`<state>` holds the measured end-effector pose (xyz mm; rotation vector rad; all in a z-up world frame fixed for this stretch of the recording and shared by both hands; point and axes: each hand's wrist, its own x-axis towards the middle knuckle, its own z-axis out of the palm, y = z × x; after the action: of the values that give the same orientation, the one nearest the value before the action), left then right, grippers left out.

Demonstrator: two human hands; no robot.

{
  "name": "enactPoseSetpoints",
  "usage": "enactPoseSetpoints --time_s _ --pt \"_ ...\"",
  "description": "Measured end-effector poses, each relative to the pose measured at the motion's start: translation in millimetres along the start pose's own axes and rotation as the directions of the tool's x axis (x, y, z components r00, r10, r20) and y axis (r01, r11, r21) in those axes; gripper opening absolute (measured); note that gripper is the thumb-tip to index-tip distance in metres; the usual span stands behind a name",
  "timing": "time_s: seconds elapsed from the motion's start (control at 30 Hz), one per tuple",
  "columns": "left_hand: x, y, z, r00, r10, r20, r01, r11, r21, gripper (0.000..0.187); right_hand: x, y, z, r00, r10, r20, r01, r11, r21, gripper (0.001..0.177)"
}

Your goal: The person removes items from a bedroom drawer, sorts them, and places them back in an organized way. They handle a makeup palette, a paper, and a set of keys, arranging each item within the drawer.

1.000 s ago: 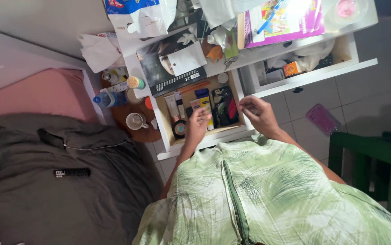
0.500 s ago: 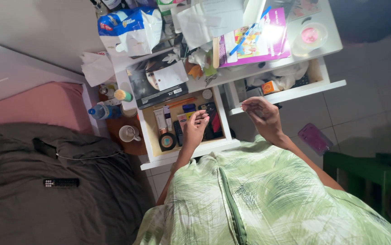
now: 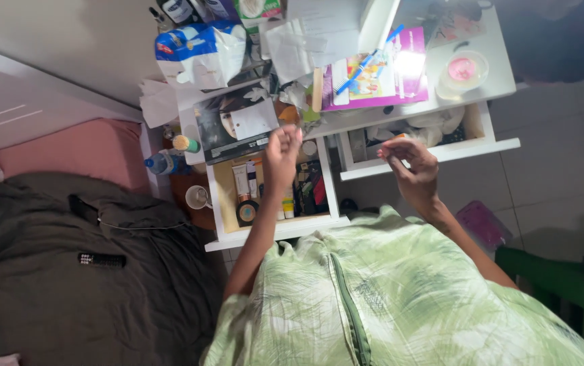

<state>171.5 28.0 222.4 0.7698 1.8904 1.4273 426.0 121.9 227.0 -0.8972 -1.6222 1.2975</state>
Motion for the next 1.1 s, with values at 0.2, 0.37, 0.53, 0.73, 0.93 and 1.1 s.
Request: enactPoseSetpoints --time_s 0.2,0.37,0.53,0.73,0.93,1.1 --pt "39 15 24 0.995 -0.080 0.057 0.079 0.997 0.023 0.058 1 1 1 1.000 0.021 0.009 -0.021 0.999 0.028 0.014" --pt "18 14 40 0.986 0.164 -0.041 -0.139 0.922 0.361 0.055 0 17 -11 0.995 0.085 -0.052 -0.082 0.996 0.045 0.010" --pt "8 20 55 0.919 0.395 0.004 -0.352 0.814 0.462 0.045 14 32 -29 0.975 0.206 -0.087 -0.195 0.973 0.121 0.008" --pt "0 -11 58 0.915 0.398 -0.074 -0.352 0.872 0.341 0.031 25 45 -51 0.952 0.206 -0.228 -0.168 0.970 0.176 0.010" --pt "-26 -67 3 0.926 0.241 -0.291 -0.153 0.943 0.294 0.028 28 68 -86 0.876 0.246 -0.414 -0.163 0.960 0.227 0.007" --pt "-51 -100 -35 0.908 0.095 -0.408 -0.024 0.984 0.176 0.026 28 74 -89 0.844 0.409 -0.348 -0.275 0.886 0.373 0.012"
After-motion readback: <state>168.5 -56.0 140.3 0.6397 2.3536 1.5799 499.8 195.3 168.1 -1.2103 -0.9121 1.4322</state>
